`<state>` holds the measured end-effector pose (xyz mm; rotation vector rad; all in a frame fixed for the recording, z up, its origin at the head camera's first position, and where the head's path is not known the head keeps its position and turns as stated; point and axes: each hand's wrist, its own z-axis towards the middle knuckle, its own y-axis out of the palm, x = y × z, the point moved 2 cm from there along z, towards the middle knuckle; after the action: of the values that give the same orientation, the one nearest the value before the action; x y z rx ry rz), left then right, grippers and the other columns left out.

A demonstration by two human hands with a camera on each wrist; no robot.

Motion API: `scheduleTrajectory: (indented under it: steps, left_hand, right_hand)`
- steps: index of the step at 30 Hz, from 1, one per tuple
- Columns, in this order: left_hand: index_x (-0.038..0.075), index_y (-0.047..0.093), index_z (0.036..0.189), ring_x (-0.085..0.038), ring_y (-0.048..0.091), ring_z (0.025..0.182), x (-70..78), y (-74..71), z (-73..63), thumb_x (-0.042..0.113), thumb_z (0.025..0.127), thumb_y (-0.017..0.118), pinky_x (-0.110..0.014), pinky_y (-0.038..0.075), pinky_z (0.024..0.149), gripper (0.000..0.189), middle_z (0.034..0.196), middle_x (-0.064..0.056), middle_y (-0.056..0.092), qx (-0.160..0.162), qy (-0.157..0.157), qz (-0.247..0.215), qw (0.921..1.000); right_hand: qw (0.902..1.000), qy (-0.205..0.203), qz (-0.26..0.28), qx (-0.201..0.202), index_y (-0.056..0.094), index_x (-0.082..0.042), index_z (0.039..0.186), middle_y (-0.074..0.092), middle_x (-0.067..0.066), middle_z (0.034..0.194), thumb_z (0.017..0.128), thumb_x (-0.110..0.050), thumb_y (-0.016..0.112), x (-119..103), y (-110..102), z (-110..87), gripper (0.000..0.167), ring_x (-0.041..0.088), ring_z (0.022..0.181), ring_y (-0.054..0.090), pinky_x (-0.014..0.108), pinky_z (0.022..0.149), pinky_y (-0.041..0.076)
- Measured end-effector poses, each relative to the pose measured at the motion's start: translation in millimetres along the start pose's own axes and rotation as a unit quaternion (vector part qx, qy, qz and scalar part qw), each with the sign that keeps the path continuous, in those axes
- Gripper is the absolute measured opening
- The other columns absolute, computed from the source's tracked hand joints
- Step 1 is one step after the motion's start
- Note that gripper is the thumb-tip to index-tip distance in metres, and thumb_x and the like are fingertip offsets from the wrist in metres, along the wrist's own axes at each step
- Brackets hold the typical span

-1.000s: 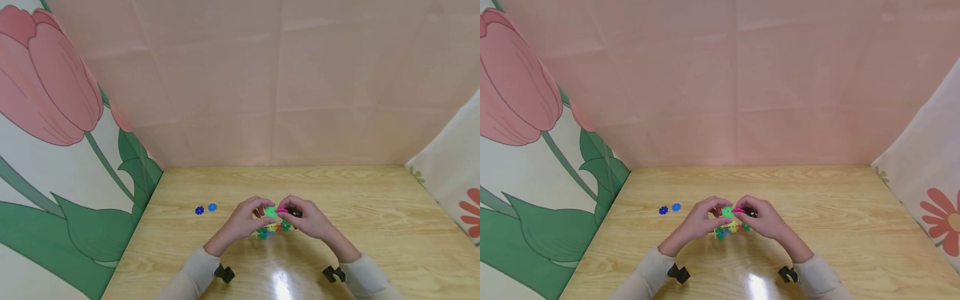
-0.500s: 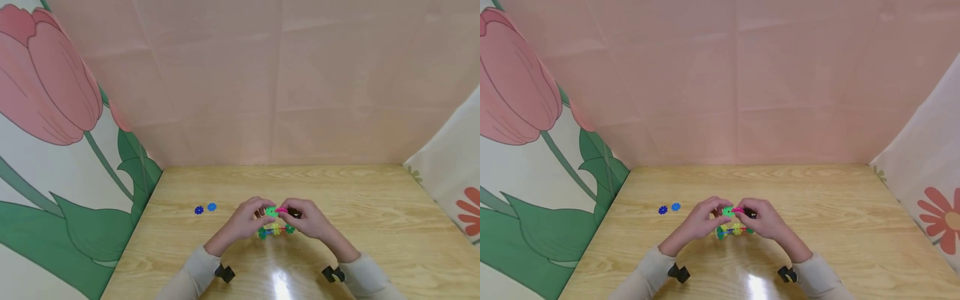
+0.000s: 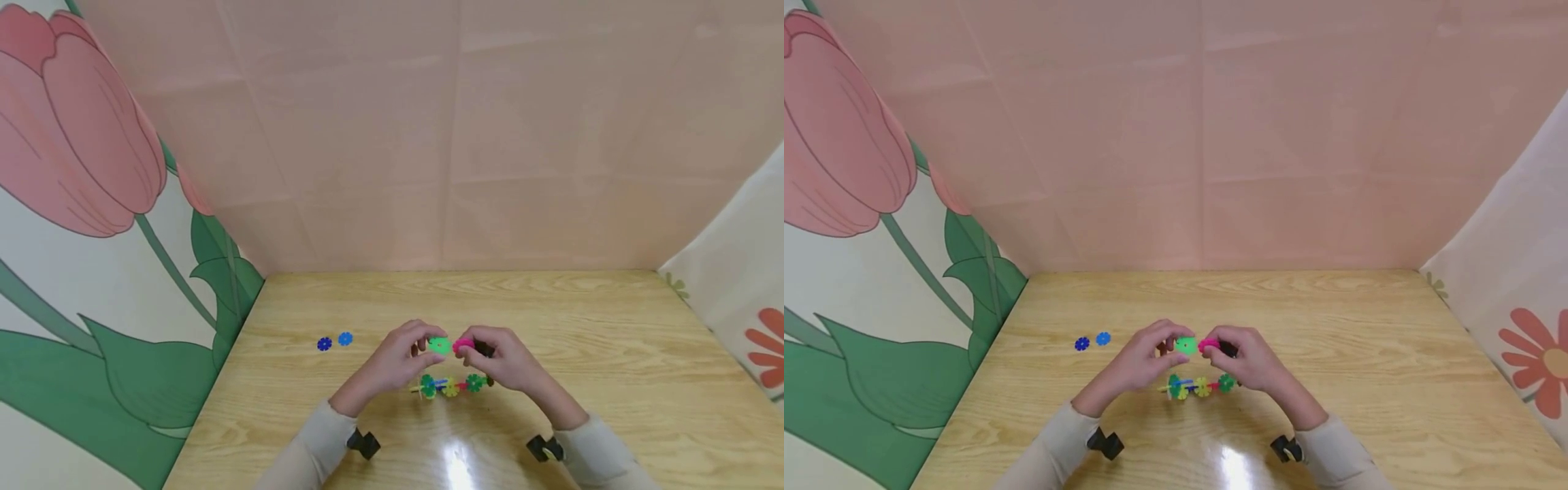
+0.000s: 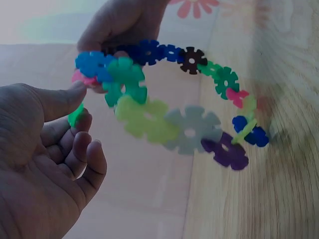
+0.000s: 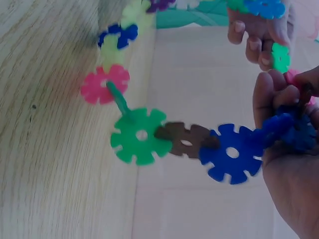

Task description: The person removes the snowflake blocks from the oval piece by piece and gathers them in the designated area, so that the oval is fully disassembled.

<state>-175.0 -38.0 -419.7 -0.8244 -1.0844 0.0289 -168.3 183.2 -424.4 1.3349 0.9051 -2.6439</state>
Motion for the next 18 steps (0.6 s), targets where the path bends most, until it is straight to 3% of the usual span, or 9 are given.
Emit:
scheduleTrajectory:
  steps: [4,9,18]
  left_hand:
    - [0.021,0.066,0.128,-0.007,0.051,0.083,-6.7,-4.2,-2.8,0.025,0.096,0.072,-0.021,0.048,0.066,0.034,0.096,0.009,0.057,0.013,-0.008,-0.004,0.9999]
    - [0.023,0.067,0.126,-0.009,0.051,0.083,-15.9,-10.3,-9.7,0.029,0.093,0.075,-0.022,0.048,0.065,0.034,0.096,0.009,0.058,0.033,-0.026,-0.002,0.9991]
    - [0.021,0.067,0.126,-0.010,0.051,0.083,-50.4,-18.2,-24.9,0.032,0.094,0.074,-0.024,0.046,0.062,0.035,0.099,0.008,0.058,0.053,-0.090,0.017,0.9944]
  right_hand:
    - [0.9999,0.011,-0.005,0.009,0.069,-0.009,0.096,0.067,-0.002,0.081,0.096,0.006,0.062,1,-2,-1.3,0.017,0.009,0.066,0.063,0.027,0.053,0.053]
    - [0.9996,0.013,-0.013,0.021,0.069,-0.015,0.100,0.063,-0.004,0.083,0.098,0.006,0.059,1,-4,-1.9,0.023,0.015,0.066,0.061,0.028,0.054,0.052]
    - [0.9989,0.042,-0.022,0.000,0.065,-0.016,0.109,0.060,-0.001,0.087,0.097,0.000,0.064,0,-7,-2.7,0.019,0.007,0.067,0.052,0.026,0.054,0.049]
